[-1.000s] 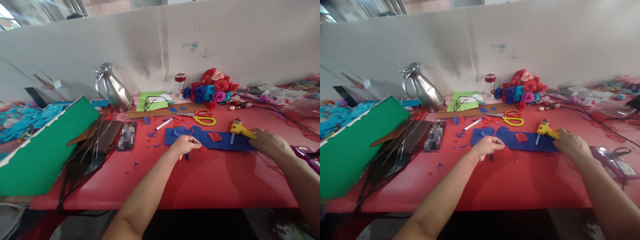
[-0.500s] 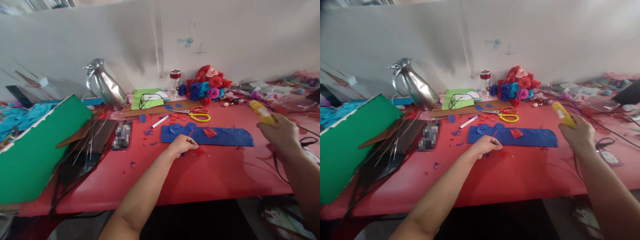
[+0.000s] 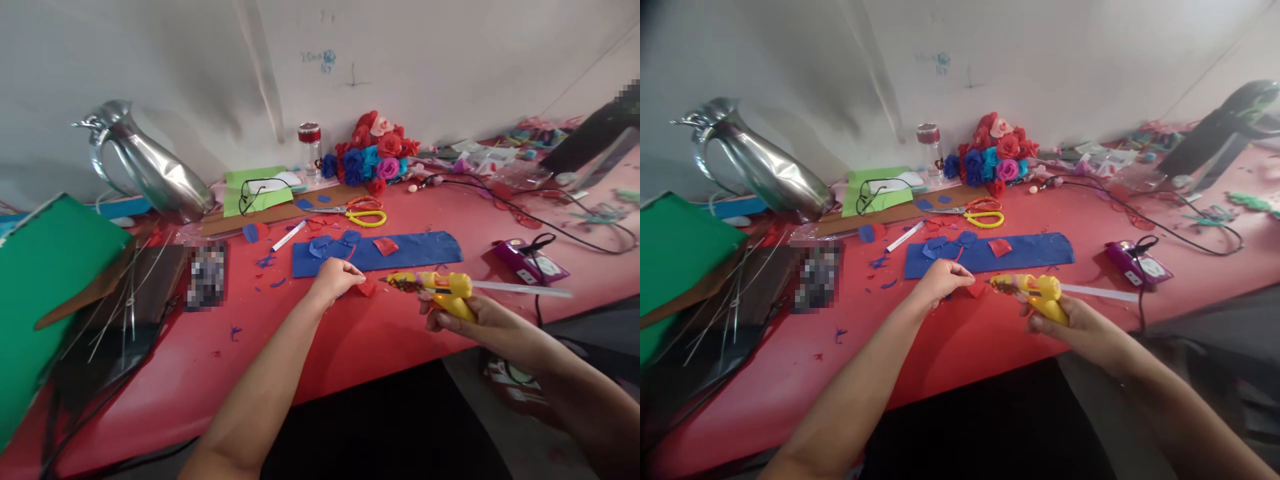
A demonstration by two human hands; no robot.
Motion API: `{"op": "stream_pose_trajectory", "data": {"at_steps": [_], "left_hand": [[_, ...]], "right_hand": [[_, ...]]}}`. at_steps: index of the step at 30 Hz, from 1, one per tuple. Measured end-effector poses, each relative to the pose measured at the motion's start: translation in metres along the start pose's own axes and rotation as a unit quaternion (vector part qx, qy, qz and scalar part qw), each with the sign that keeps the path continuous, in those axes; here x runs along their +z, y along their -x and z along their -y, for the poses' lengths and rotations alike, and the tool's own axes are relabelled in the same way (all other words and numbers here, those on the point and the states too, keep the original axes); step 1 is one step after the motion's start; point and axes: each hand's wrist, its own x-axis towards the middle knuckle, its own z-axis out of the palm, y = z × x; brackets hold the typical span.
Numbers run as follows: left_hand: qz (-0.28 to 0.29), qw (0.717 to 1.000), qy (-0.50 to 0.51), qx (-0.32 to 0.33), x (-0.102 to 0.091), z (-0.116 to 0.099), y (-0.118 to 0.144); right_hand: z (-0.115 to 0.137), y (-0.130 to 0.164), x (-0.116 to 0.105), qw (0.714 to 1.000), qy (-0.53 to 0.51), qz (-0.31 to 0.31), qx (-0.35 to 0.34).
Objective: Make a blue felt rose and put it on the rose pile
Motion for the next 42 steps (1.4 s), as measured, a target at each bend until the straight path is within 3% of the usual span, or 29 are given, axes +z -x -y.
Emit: {"op": "stream_pose_trajectory", "data": {"at_steps": [5,18,23,30,42], "left_hand": [[-0.002,0.998,-0.054,0.020,0.001,-0.001,0.002],[0.010,0.993,-0.099,0.059,-0.001,0.001,0.000],[0.033,0.993,-0.093,0.058,-0.001,0.002,-0.002],[0.027,0.989,-0.121,0.077,0.000,0.005,-0.004],[0.027,0.990,-0.117,0.080,-0.001,0.003,-0.004]], "right_hand": [[-0.007,-0.004,0.007,0.995,0.100,0.012,-0.014],[-0.010,-0.017,0.013,0.986,0.159,0.052,-0.003],[-0.008,-0.019,0.013,0.984,0.173,0.039,-0.011],[-0.017,-0.019,0.009,0.981,0.192,0.022,0.024],[-0.006,-0.019,0.010,0.975,0.217,-0.006,0.043]]}}
